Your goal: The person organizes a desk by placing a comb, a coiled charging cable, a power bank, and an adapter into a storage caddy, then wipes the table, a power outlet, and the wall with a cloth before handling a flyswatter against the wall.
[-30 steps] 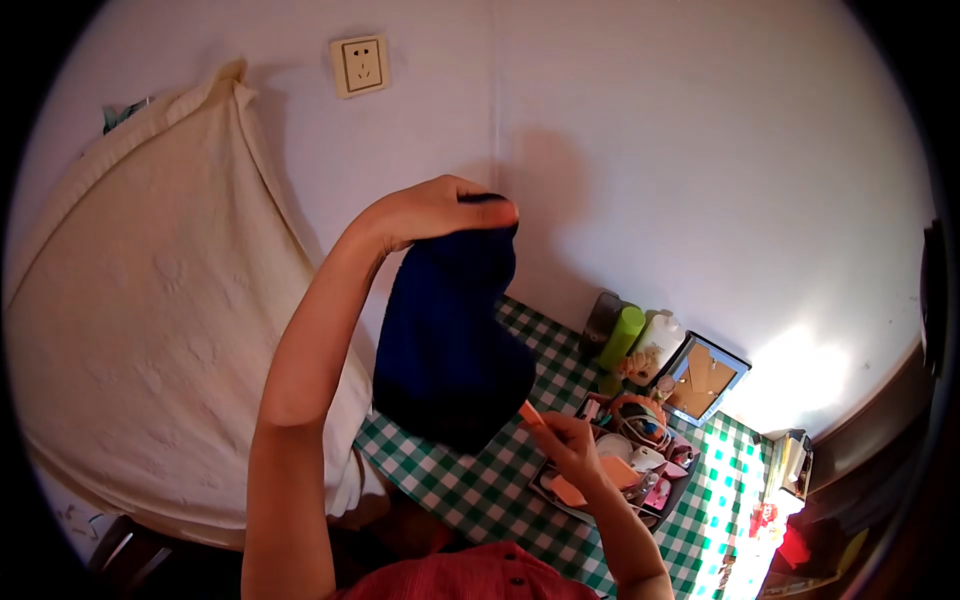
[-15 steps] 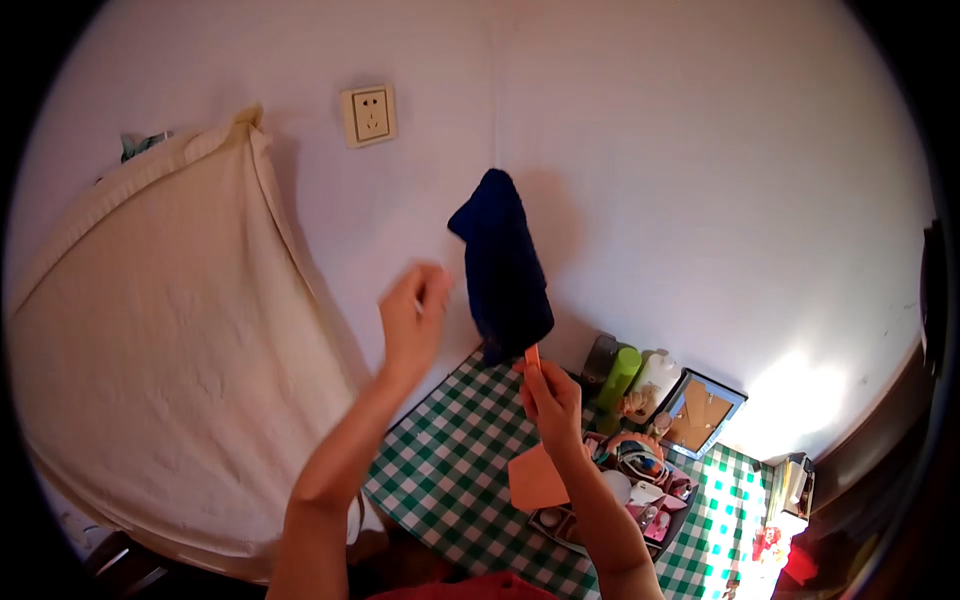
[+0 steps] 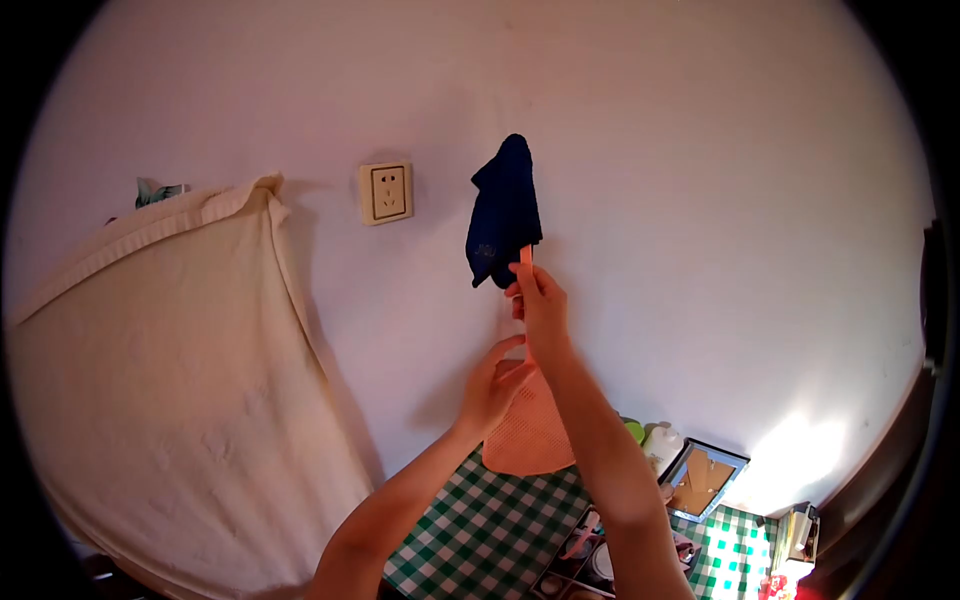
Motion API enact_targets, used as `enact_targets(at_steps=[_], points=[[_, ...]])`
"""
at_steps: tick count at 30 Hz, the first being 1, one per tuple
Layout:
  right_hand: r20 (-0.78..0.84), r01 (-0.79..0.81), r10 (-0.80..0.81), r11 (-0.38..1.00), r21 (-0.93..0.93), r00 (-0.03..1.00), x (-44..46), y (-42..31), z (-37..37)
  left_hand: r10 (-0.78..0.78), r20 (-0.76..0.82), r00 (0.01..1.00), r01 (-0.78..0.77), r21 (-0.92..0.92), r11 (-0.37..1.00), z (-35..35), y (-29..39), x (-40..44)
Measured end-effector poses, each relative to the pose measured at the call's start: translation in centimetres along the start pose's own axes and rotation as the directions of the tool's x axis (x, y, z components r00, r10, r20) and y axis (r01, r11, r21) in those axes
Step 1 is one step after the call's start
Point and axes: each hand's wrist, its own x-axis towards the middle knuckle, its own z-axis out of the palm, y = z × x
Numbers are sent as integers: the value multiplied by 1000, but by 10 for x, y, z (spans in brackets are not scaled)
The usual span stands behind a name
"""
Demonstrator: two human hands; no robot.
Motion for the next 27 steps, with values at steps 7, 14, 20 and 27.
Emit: enact_targets(at_steps=[7, 14, 20, 27], points=[[6, 31, -31, 999, -40, 1000, 93, 8, 8, 63, -113, 992, -67, -31, 997, -8, -3, 82], [108, 43, -13, 959, -280, 994, 162, 14, -5, 89, -145, 985, -82, 55, 995, -22, -20, 165], [134, 287, -265, 713, -640, 955, 117, 62, -51, 65, -169, 984, -58, 45, 997, -33, -69, 190], [-205, 115, -304, 773, -624, 930, 84, 120, -56, 110, -161, 981, -98, 80, 992, -39, -79, 212]])
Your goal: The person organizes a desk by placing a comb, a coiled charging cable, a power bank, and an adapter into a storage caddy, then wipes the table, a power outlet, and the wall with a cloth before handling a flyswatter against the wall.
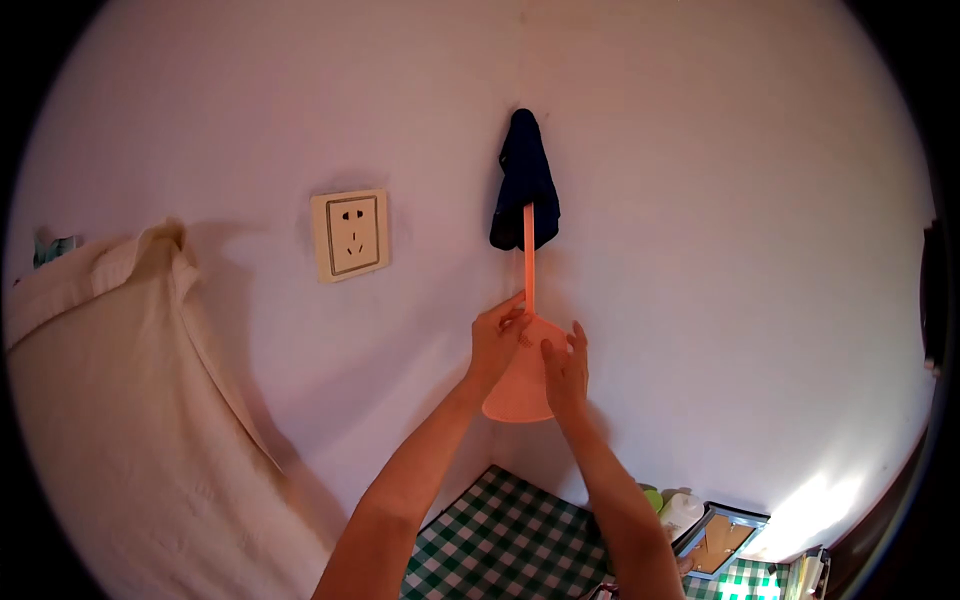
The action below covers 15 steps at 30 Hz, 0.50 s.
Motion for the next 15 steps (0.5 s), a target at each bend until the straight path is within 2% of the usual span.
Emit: enact_targets(at_steps=[1, 2, 4, 5, 7, 8, 10, 12, 15], points=[[-106, -172, 182, 980, 100, 977, -3, -4, 3, 6, 0, 1000, -6, -1, 1000, 0, -3, 5], [-108, -166, 177, 981, 103, 978, -5, 8, 2, 54, -6, 998, -55, -19, 998, 0, -6, 12], [49, -331, 330, 943, 38, 943, -5, 22, 1, 107, -11, 994, -107, -34, 994, -3, -7, 23], [48, -329, 327, 943, 41, 944, -4, 27, 0, 131, -13, 991, -131, 9, 991, -5, -7, 31], [269, -455, 382, 832, 316, 884, -6, 3, -11, 151, -13, 989, -150, 52, 987, -10, 2, 43], [268, -458, 384, 831, 316, 883, -2, 5, -9, 139, 1, 990, -139, 47, 989, -11, 10, 49], [234, -242, 148, 858, 454, 961, 14, 4, -3, 129, 12, 992, -129, 42, 991, -12, 30, 64], [229, -257, 162, 833, 490, 960, 32, -20, -4, 170, 55, 984, -169, -11, 986, -13, 51, 87], [213, -241, 147, 807, 539, 966, 69, -65, -4, 252, 64, 966, -257, 85, 963, -15, 76, 136]])
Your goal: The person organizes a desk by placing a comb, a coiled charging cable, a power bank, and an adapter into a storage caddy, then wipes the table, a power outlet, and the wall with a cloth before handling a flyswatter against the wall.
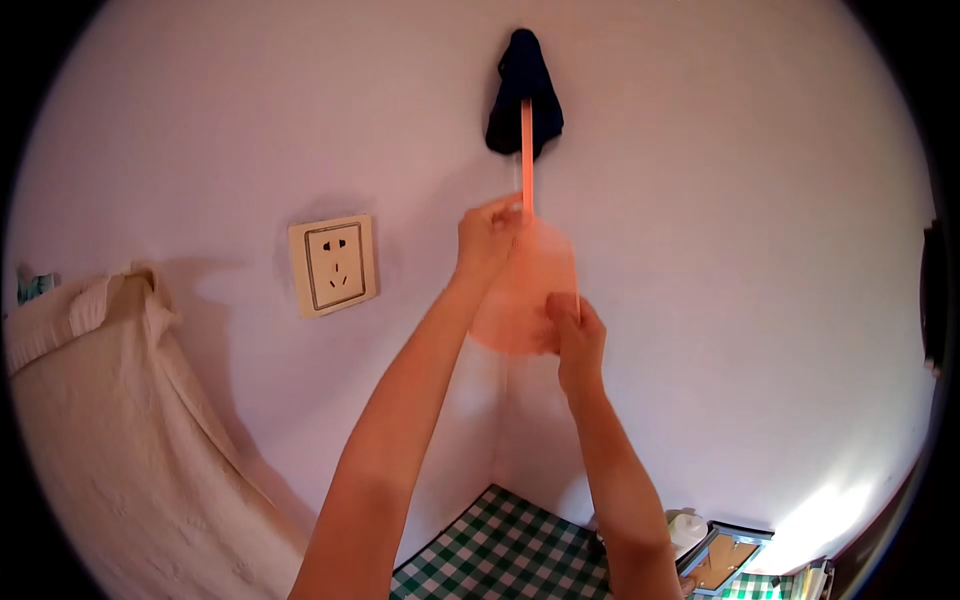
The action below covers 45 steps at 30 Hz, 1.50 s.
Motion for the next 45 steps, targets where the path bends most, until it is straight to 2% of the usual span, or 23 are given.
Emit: enact_targets(at_steps=[2, 3, 5, 6, 8, 10, 12, 14, 16, 17, 20, 22, 25, 27, 29, 32, 34, 35, 37, 40, 42, 44, 45], points=[[0, 39, -39, 999, 13, 999, 21, -22, 12, 128, -48, 991, -121, 123, 985, -4, 29, 23], [19, 58, -59, 995, 87, 998, 29, -30, 17, 132, -45, 990, -125, 123, 984, -3, 38, 26], [39, 76, -83, 984, 162, 996, 33, -36, 19, -56, -113, 992, 52, -40, 998, -5, 54, 28], [25, 53, -57, 989, 136, 998, 31, -35, 17, -53, -114, 992, 49, -38, 998, -8, 48, 23], [8, 37, -38, 993, 111, 999, 21, -30, 11, 6, 22, 1000, -10, 174, 985, -12, 23, -3], [22, -31, 31, 999, 37, 999, 3, -15, -1, -10, 3, 1000, 9, 173, 985, -7, 18, -49], [1, -40, 40, 999, 33, 999, -17, -2, -12, -259, 50, 965, 262, -60, 963, -8, 21, -96], [-16, -50, 50, 998, 30, 999, -35, 15, -20, -210, 88, 974, 220, -120, 968, -8, -5, -142], [-47, 29, -28, 999, 19, 999, -48, 34, -24, -403, 154, 902, 428, -213, 878, -4, 6, -187], [-46, 30, -29, 999, 17, 999, -52, 36, -24, -402, 154, 903, 427, -215, 878, -1, 2, -201], [-55, -8, 10, 999, 42, 998, -54, 36, -21, -370, 24, 929, 347, -405, 846, 9, 1, -212], [-74, 70, -72, 997, -39, 995, -41, 26, -12, -323, -15, 946, 288, -418, 862, 12, 5, -196], [-77, 99, -102, 994, -37, 992, -10, -3, 3, -240, -77, 968, 185, -433, 882, 12, 21, -161], [-48, 96, -92, 990, 103, 995, 9, -36, 20, -167, -134, 977, 92, -444, 891, 14, 30, -128], [-61, 62, -58, 996, 65, 996, 50, -55, 26, -79, -173, 982, -4, -435, 900, 19, 42, -88], [-2, 133, -133, 987, 86, 991, 84, -98, 37, 3, -181, 983, -78, -406, 910, 26, 65, -32], [24, 136, -153, 933, 334, 988, 93, -121, 45, 39, -153, 987, -105, -449, 887, 28, 91, -11], [23, 139, -156, 932, 335, 988, 93, -120, 46, 69, -129, 989, -124, -495, 860, 29, 100, -7], [223, 150, -324, 813, 563, 919, 89, -115, 48, 46, -138, 989, -108, -483, 869, 33, 106, -8], [333, 106, -274, 889, 445, 902, 68, -106, 40, 21, -160, 987, -95, -470, 878, 34, 96, -18], [290, 104, -227, 917, 384, 930, 61, -91, 38, 20, -167, 986, -97, -471, 877, 36, 83, -35], [227, 26, -92, 960, 279, 970, 44, -81, 36, -94, -208, 974, -2, -419, 908, 38, 74, -55], [228, 26, -92, 960, 277, 969, 33, -74, 34, -93, -210, 973, -4, -421, 907, 38, 71, -66]])
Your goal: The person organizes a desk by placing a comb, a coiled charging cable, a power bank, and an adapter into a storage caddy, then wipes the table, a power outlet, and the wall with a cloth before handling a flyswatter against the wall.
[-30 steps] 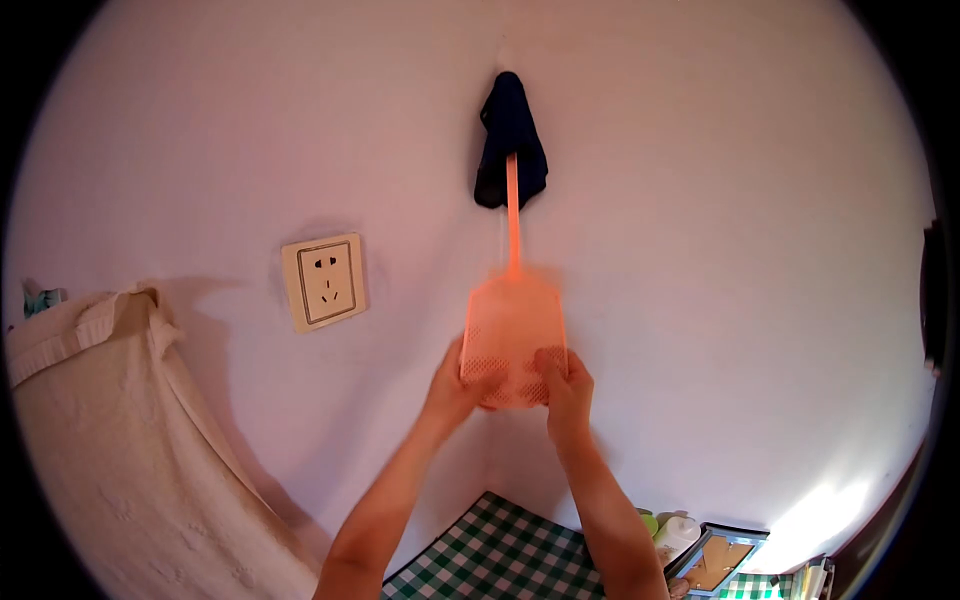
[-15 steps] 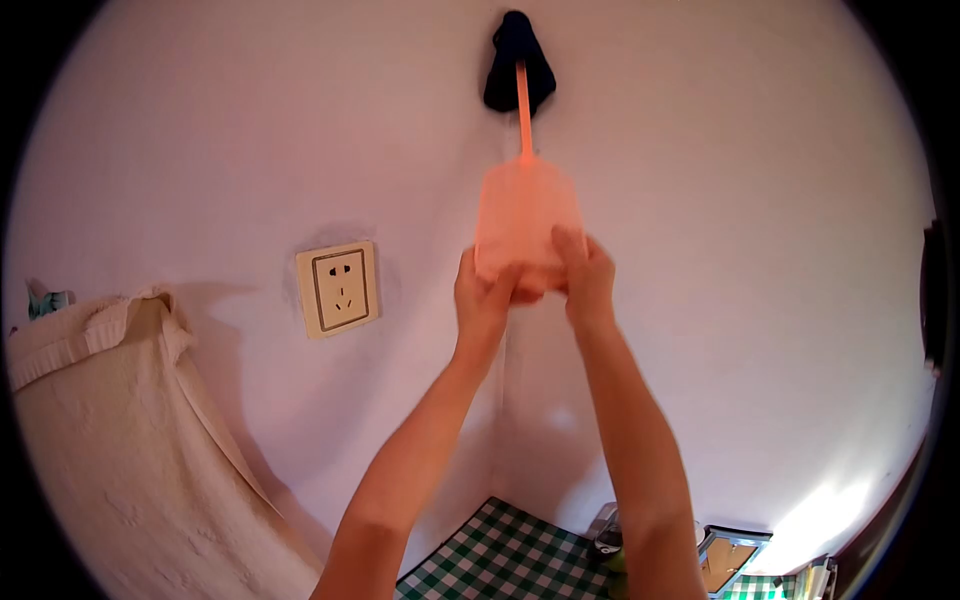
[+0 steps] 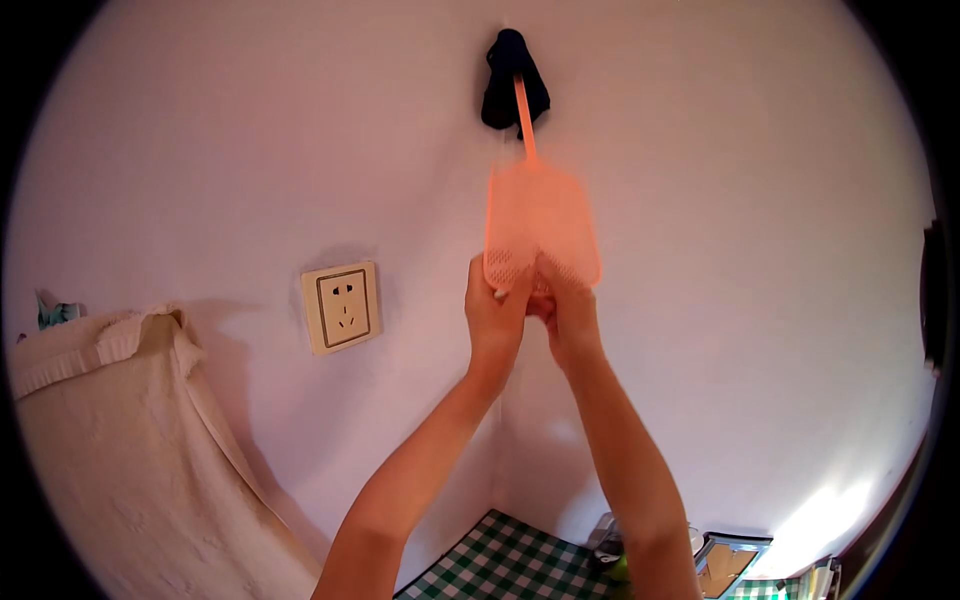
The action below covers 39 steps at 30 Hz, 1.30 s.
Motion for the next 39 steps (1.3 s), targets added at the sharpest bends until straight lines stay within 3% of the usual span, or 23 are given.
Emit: enact_targets(at_steps=[3, 5, 8, 15, 18, 20, 24, 25, 27, 29, 33, 35, 39], points=[[-12, -43, 43, 998, 43, 999, -40, 19, 0, 102, 8, 995, -102, 106, 989, -13, 0, -39], [-203, -28, 20, 999, -34, 979, -61, 24, 7, -75, 92, 993, 78, -29, 997, -24, 4, -61], [-234, 56, -78, 994, -98, 969, -58, 30, 9, -101, 92, 991, 113, -140, 984, -40, 3, -82], [-169, 93, -115, 987, -132, 979, -30, -7, 63, 145, 138, 980, -125, -144, 982, -47, 20, -83], [-129, 140, -167, 971, -193, 978, -15, -17, 82, 75, 152, 986, -61, -90, 994, -55, 31, -77], [-150, 128, -152, 979, -162, 977, -17, -19, 91, 75, 110, 991, -82, 59, 995, -59, 33, -68], [-220, 128, -142, 989, -76, 965, -28, -2, 69, -51, 109, 993, 76, -240, 968, -60, 41, -35], [-220, 139, -147, 989, -54, 964, -25, 3, 60, -48, 107, 993, 73, -244, 967, -58, 39, -26], [-217, 156, -158, 987, -29, 963, -15, 11, 50, -116, 308, 944, 162, -126, 979, -55, 27, -9], [-195, 227, -249, 965, -129, 949, -4, 17, 43, -74, 301, 951, 118, -131, 984, -50, 19, 0], [-194, 229, -276, 945, -232, 941, 23, 14, 45, -16, 267, 964, 52, -129, 990, -43, 12, 23], [-111, 388, -403, 912, -129, 909, 42, 5, 54, -3, 245, 970, 30, -110, 993, -35, 16, 36], [-101, 356, -360, 933, -56, 928, 95, -35, 75, 10, 216, 976, 8, -80, 997, -22, 32, 47]])
